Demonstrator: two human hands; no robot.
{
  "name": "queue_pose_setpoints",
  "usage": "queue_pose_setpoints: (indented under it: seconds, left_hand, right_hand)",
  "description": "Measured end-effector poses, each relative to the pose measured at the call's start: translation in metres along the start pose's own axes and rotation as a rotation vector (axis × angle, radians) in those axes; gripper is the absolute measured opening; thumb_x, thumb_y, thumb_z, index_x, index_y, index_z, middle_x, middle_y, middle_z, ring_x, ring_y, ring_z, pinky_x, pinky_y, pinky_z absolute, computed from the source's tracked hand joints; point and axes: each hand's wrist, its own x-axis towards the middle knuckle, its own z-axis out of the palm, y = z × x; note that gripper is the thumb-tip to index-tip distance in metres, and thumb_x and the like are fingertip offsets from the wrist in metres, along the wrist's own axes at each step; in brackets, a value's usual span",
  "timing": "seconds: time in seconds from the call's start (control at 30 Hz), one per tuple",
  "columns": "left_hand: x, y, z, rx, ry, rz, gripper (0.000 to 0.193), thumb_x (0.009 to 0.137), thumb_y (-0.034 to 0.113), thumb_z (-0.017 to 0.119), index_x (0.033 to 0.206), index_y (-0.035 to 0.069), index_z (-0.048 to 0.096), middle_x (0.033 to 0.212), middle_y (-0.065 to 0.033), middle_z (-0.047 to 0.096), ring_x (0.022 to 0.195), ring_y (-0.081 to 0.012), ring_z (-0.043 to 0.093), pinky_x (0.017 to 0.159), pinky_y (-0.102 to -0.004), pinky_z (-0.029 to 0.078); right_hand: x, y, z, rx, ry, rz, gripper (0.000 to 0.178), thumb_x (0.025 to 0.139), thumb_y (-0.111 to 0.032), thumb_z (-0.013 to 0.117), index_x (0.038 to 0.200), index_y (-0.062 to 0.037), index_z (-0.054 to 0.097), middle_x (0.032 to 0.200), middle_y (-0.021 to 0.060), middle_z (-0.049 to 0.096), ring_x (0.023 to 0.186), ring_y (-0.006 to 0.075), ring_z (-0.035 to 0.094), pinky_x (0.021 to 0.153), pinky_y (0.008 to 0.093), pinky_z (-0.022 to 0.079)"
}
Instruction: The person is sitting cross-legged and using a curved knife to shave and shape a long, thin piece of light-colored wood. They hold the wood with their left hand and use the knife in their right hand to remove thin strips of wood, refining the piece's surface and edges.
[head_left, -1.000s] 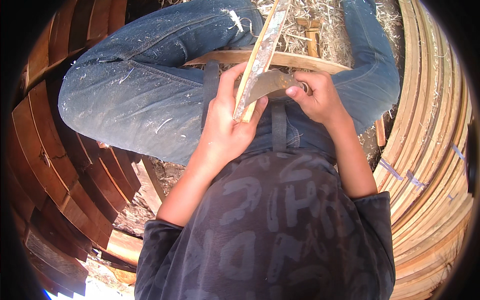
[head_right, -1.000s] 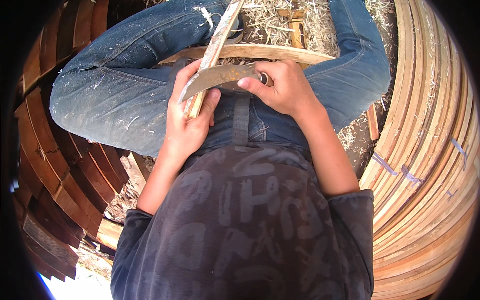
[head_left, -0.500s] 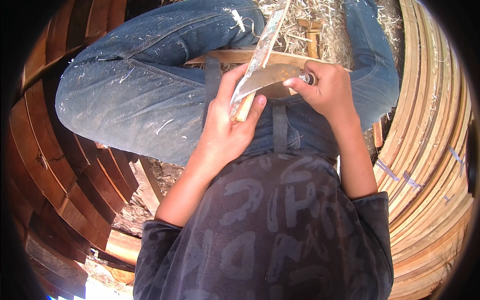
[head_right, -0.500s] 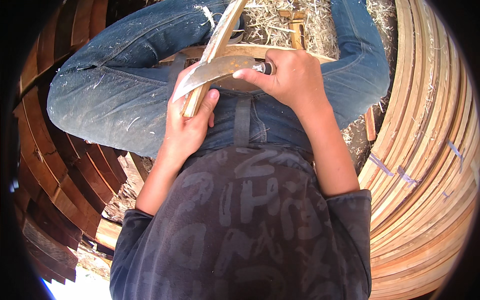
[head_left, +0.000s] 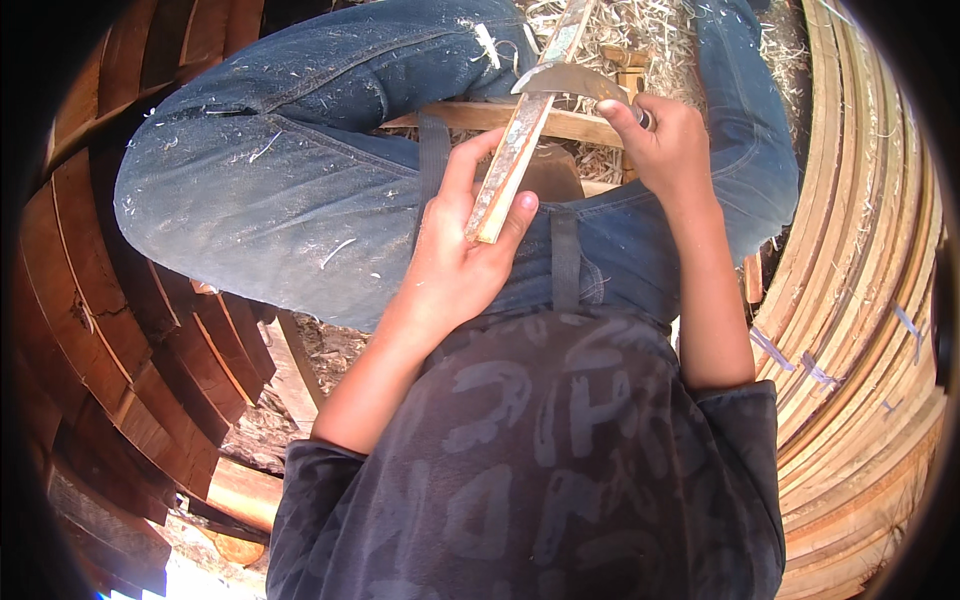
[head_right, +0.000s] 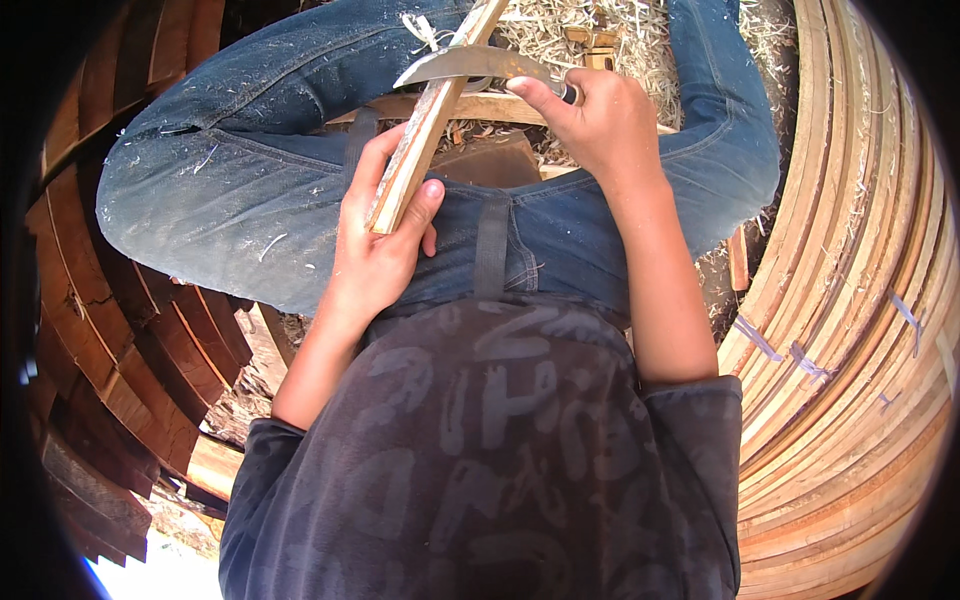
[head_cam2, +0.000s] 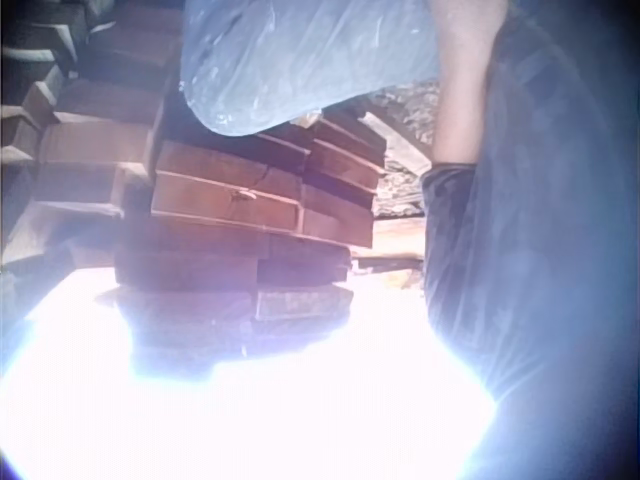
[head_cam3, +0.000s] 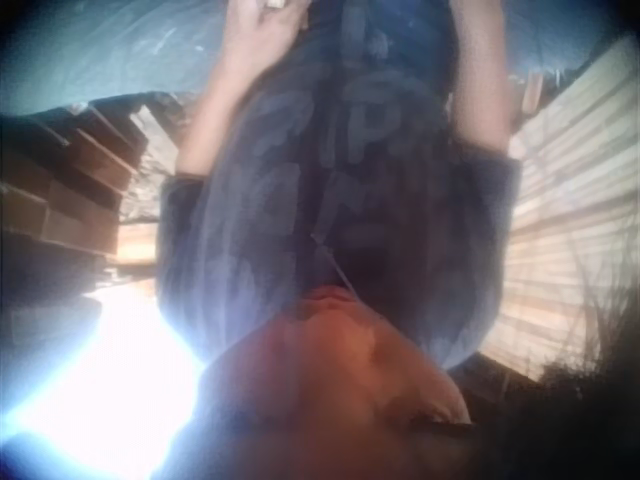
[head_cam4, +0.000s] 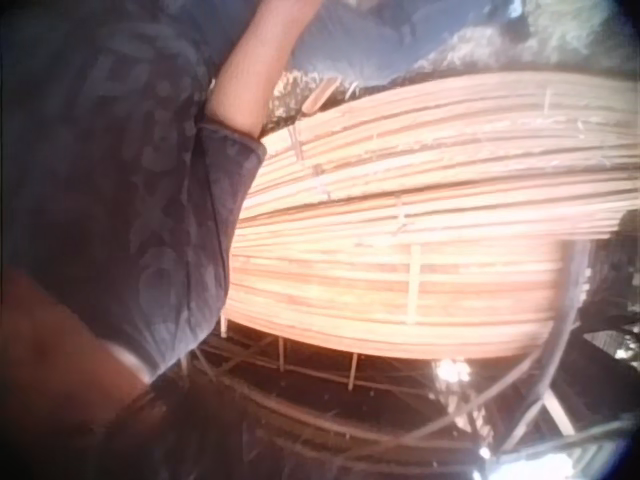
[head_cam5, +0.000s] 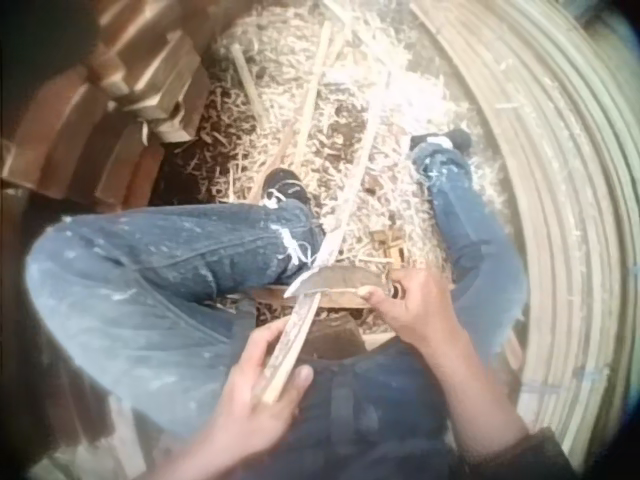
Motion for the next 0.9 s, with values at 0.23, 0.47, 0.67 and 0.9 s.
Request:
queue_pose_setpoints:
  seconds: [0.23,0.47,0.67,0.9]
  left_hand:
    - [0.002,-0.009,0.003,0.081,0.026,0.061,0.047,0.091,0.016,0.061,0.131,0.003,0.040,0.075,-0.0105,0.060,0.071,-0.0144,0.057,0.069,-0.0311,0.046]
    - [0.002,-0.002,0.002,0.011,-0.033,0.009,0.049,0.090,0.013,0.062,0.132,0.005,0.037,0.067,-0.0078,0.055,0.061,-0.0108,0.050,0.060,-0.0284,0.042]
    - [-0.001,-0.002,0.001,-0.013,0.002,0.024,0.044,0.092,0.010,0.059,0.131,0.002,0.041,0.079,-0.0030,0.053,0.061,-0.0078,0.051,0.051,-0.0233,0.046]
    - [-0.002,0.009,0.001,-0.106,-0.074,-0.065,0.035,0.094,0.030,0.057,0.114,0.001,0.054,0.058,-0.0007,0.049,0.053,-0.0076,0.050,0.052,-0.0245,0.045]
  right_hand:
    - [-0.016,-0.024,-0.019,-0.043,-0.097,-0.005,0.079,0.077,-0.074,0.053,0.058,0.0026,0.060,0.052,0.0187,0.055,0.054,0.0350,0.060,0.053,0.0420,0.048]
    - [0.040,0.107,-0.030,-0.056,0.095,0.422,0.076,0.084,-0.068,0.049,0.065,0.0037,0.064,0.055,0.0149,0.056,0.058,0.0258,0.057,0.061,0.0398,0.046]
    - [-0.015,0.037,-0.010,0.293,-0.001,0.275,0.050,0.084,-0.043,0.069,0.063,0.0027,0.063,0.047,-0.0004,0.042,0.048,0.0086,0.036,0.045,0.0284,0.032]
    - [-0.038,-0.008,0.029,0.333,-0.063,0.052,0.028,0.079,-0.026,0.072,0.069,-0.0004,0.066,0.050,0.0129,0.055,0.045,0.0253,0.054,0.048,0.0356,0.041]
